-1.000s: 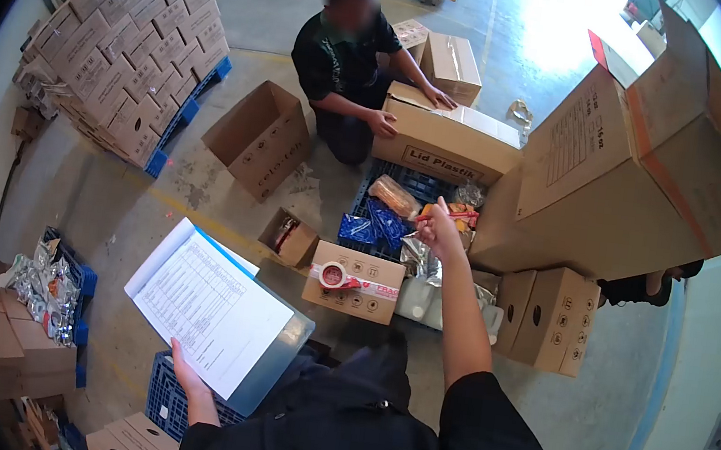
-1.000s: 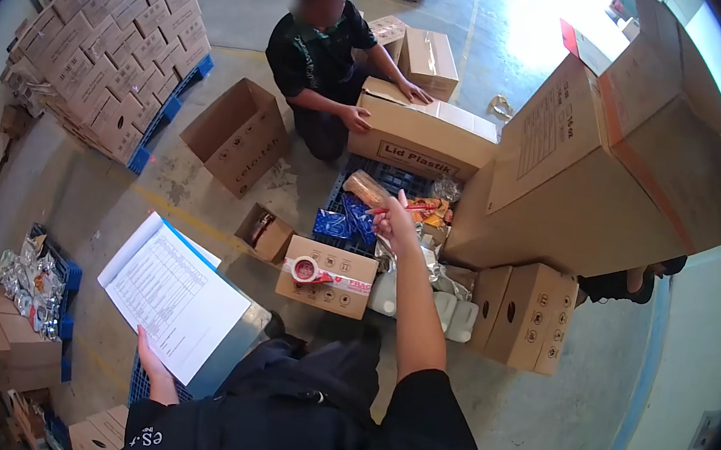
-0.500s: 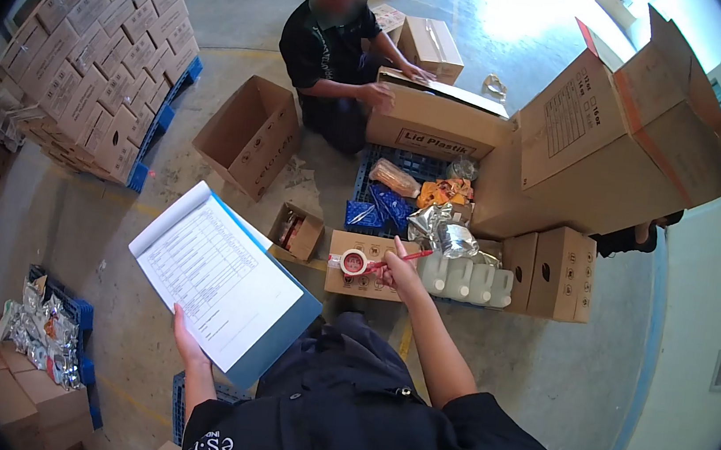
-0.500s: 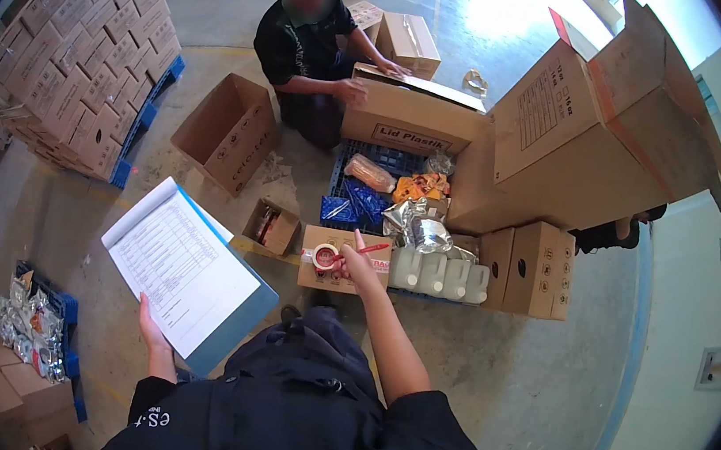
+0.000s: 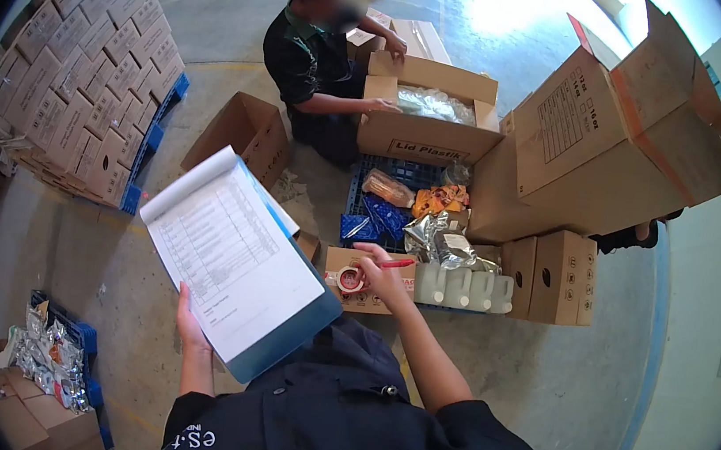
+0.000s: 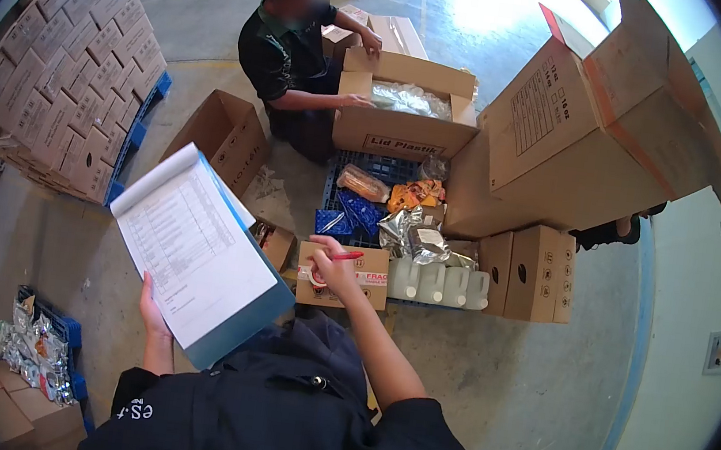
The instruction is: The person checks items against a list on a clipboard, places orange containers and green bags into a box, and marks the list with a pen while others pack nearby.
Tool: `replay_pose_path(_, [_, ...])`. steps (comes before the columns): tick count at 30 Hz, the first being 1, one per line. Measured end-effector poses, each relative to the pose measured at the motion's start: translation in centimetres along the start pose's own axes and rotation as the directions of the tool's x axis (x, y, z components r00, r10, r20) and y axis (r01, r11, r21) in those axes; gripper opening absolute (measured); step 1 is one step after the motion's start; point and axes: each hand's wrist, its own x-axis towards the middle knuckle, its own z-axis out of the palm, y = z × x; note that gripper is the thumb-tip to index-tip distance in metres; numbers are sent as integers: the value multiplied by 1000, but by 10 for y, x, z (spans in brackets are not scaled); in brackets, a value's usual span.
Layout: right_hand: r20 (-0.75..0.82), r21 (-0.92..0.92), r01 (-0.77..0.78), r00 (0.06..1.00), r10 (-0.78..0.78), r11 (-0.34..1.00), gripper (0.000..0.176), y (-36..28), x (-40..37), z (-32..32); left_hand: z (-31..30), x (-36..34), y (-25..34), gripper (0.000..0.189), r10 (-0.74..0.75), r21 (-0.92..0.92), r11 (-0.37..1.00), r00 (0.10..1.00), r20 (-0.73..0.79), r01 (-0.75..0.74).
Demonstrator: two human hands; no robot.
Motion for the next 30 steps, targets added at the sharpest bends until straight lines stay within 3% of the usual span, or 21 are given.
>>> replay_pose_path(3, [-35,73,104,994,-102,992,26,-15,6,5,10,21,4,53,4,50,999,999,51,-7])
replay_pose_path(8, [-100,-83,246,962,-254,966,22,-24,11,-1,40,38,-6,53,-21,34,999,997,78,18])
replay_pose_path(13, [-90,-77,257,961,-263,963,19,-50,11,4,48,48,-8,53,-60,-17,998,993,105,62])
replay_pose_path(15, [-103,-320,421,875,-473,849,17,-66,13,9,36,56,-5,53,-44,30,999,996,83,42])
replay_pose_path(17, [-108,-395,391,879,-464,832,15,-75,15,16,41,59,3,53,-74,25,997,991,112,72])
replay_pose_path(19, [-259,-287,381,852,-454,879,16,-75,20,27,40,62,1,53,-90,1,996,988,122,90])
replay_pose_path(20, [-270,-96,339,896,-352,936,19,-80,20,35,34,63,1,51,-100,-2,995,989,113,101])
replay_pose_path(21, [-268,-50,363,893,-362,931,23,-87,23,43,28,65,5,50,-106,0,994,989,100,107])
replay_pose_path(25, [-172,-17,279,945,-278,960,29,-94,34,63,25,64,18,48,-62,-17,998,998,15,62])
replay_pose_path(27, [-150,-13,277,950,-275,961,28,-99,37,79,25,65,32,47,-38,57,998,998,59,35])
replay_pose_path(30, [12,-88,160,987,-160,983,25,-95,44,98,21,69,46,46,-5,45,999,999,35,3])
